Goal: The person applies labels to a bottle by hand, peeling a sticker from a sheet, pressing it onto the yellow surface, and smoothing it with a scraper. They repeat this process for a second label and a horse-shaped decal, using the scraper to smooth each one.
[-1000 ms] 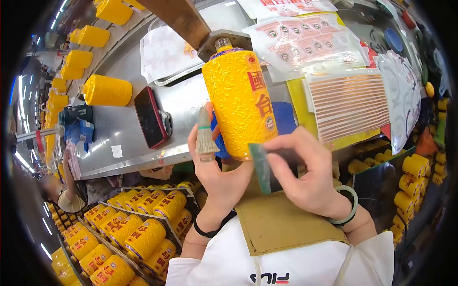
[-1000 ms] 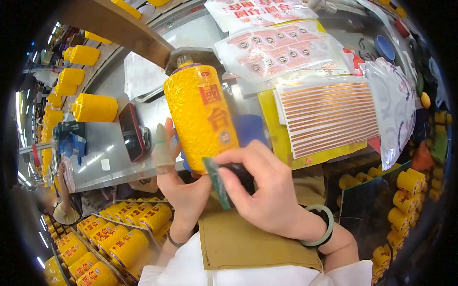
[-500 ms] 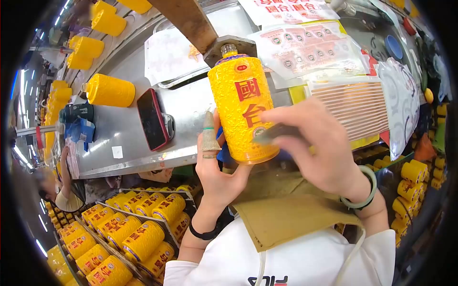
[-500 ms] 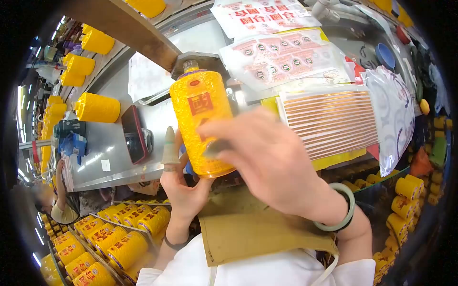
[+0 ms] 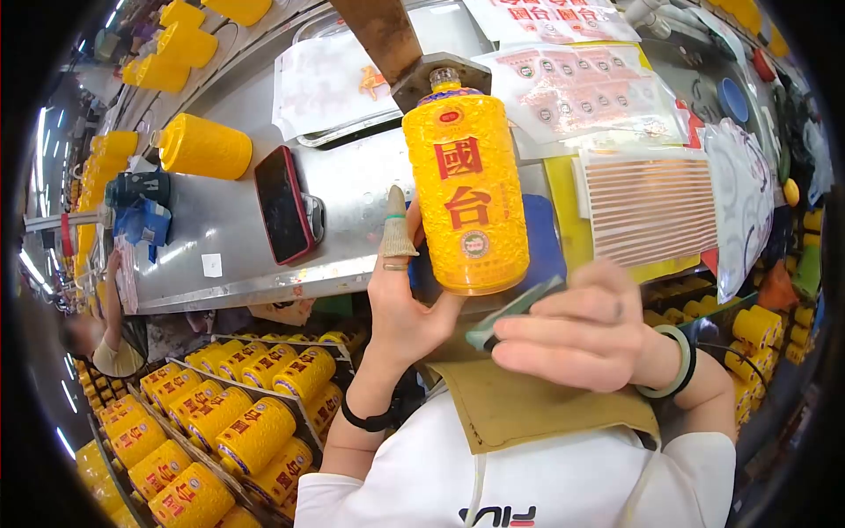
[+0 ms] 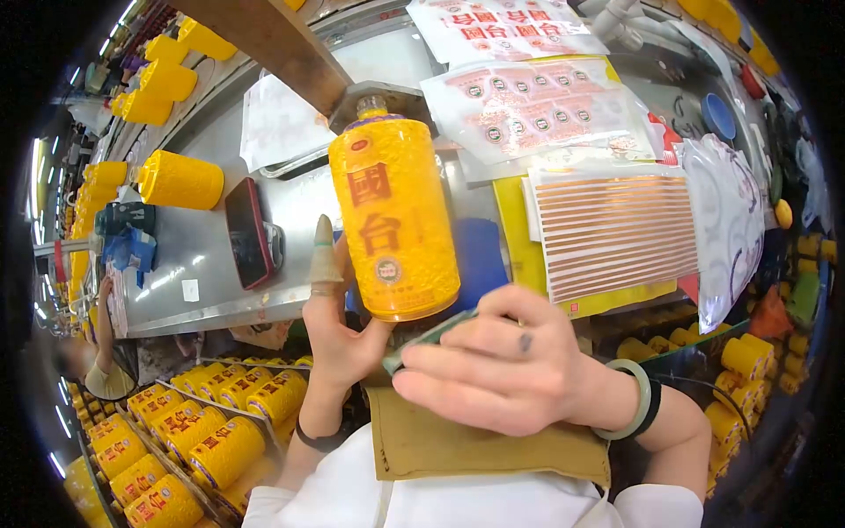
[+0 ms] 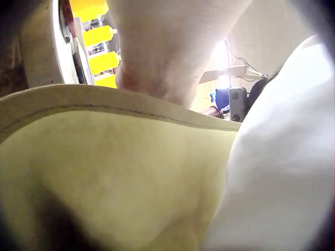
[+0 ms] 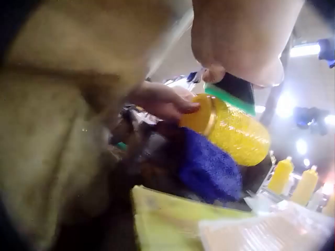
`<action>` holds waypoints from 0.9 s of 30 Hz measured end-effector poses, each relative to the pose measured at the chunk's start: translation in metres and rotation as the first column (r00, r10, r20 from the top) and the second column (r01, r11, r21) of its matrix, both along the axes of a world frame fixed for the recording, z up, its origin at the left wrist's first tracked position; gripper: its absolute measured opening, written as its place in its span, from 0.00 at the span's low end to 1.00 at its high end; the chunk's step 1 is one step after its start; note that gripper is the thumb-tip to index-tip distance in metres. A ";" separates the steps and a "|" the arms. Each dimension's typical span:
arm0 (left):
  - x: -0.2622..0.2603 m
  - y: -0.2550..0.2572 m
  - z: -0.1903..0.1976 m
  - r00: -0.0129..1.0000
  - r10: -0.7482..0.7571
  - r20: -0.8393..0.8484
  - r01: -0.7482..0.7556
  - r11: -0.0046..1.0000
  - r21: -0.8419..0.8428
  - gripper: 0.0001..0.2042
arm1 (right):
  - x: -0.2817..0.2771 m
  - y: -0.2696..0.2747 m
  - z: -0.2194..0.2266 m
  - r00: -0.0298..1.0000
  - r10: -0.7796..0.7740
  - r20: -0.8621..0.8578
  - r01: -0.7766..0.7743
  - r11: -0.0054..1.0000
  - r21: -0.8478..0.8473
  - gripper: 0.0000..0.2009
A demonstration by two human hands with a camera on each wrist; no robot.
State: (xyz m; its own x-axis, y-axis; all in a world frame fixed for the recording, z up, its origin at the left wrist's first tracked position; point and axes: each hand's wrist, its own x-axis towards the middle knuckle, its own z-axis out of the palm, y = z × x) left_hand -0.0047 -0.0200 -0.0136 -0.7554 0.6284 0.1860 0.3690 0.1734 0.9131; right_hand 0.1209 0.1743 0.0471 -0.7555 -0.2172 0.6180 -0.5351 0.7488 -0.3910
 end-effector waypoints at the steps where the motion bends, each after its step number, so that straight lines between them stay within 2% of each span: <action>1: 0.000 0.001 -0.001 0.999 0.001 0.041 -0.003 1.000 0.027 0.48 | -0.004 0.003 0.003 0.997 -0.080 -0.023 0.080 0.997 -0.002 0.12; 3: -0.001 0.000 -0.002 1.000 -0.016 0.017 0.016 1.000 0.021 0.48 | -0.008 0.006 -0.002 0.976 -0.200 -0.084 0.201 0.980 0.004 0.11; 4: -0.002 0.000 -0.004 1.000 -0.028 -0.011 0.028 0.999 0.017 0.49 | -0.005 0.003 -0.008 0.976 -0.203 -0.085 0.204 0.979 0.008 0.11; 6: -0.001 0.000 -0.006 0.999 -0.016 0.040 0.014 0.999 0.052 0.49 | 0.009 -0.009 -0.015 0.997 -0.061 -0.045 0.060 0.998 -0.019 0.10; 8: -0.001 -0.002 -0.007 0.994 -0.030 0.101 0.025 0.999 0.047 0.50 | 0.015 -0.013 -0.014 1.000 -0.022 0.004 0.023 0.998 -0.065 0.11; 9: 0.000 0.000 -0.005 0.994 -0.033 0.102 0.029 0.998 0.049 0.50 | 0.016 -0.011 -0.010 0.983 -0.124 0.138 0.145 0.978 -0.152 0.11; 10: 0.001 0.002 -0.002 1.000 -0.015 -0.027 0.016 0.999 0.038 0.50 | 0.018 -0.009 -0.008 0.938 -0.208 0.277 0.272 0.937 -0.221 0.12; 11: 0.002 0.003 0.001 0.988 0.002 -0.157 0.002 1.000 0.028 0.50 | 0.020 -0.006 -0.013 0.909 -0.270 0.318 0.381 0.849 -0.366 0.12; 12: 0.004 0.002 0.003 0.988 0.000 -0.157 0.004 1.000 0.025 0.50 | 0.022 -0.009 -0.019 0.876 -0.281 0.392 0.469 0.686 -0.556 0.13; 14: 0.011 -0.002 0.007 0.862 -0.076 -0.501 0.029 0.994 -0.101 0.42 | 0.025 -0.009 -0.033 0.836 -0.362 0.413 0.549 0.518 -0.656 0.14; 15: 0.019 -0.001 0.005 0.869 -0.036 -0.493 -0.041 0.989 -0.143 0.33 | 0.027 -0.007 -0.028 0.818 -0.309 0.486 0.575 0.474 -0.667 0.14; 16: 0.018 0.000 0.005 0.870 -0.039 -0.491 -0.038 0.989 -0.145 0.33 | 0.027 -0.006 -0.028 0.816 -0.310 0.488 0.578 0.471 -0.667 0.14; 18: 0.015 0.007 0.011 0.716 -0.117 -0.688 -0.013 0.983 -0.181 0.29 | 0.023 -0.004 -0.028 0.814 -0.316 0.488 0.581 0.431 -0.690 0.14; 19: 0.017 0.011 0.013 0.734 -0.090 -0.673 -0.042 0.983 -0.178 0.25 | 0.024 -0.004 -0.026 0.812 -0.258 0.524 0.584 0.394 -0.710 0.13; 20: 0.020 0.012 0.012 0.735 -0.092 -0.672 -0.042 0.983 -0.180 0.25 | 0.022 -0.005 -0.026 0.812 -0.256 0.525 0.583 0.393 -0.711 0.13; 22: 0.024 0.012 0.009 0.809 -0.024 -0.588 -0.082 0.985 -0.154 0.25 | 0.017 -0.008 -0.025 0.827 -0.208 0.522 0.562 0.341 -0.754 0.13; 26: 0.023 0.006 -0.008 0.833 -0.004 -0.553 -0.065 0.992 -0.105 0.27 | 0.016 -0.009 -0.026 0.833 -0.133 0.538 0.548 0.343 -0.763 0.13; 27: 0.021 0.003 -0.016 0.869 0.016 -0.495 -0.030 0.999 -0.020 0.28 | 0.015 -0.009 -0.026 0.827 -0.152 0.542 0.558 0.343 -0.756 0.12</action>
State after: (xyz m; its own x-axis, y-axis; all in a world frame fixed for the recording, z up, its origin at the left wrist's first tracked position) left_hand 0.0164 -0.0174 -0.0300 -0.5832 0.6221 0.5224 0.7665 0.2085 0.6074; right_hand 0.1360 0.1651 0.0206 -0.7893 0.6138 -0.0176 0.0032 -0.0244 -0.9997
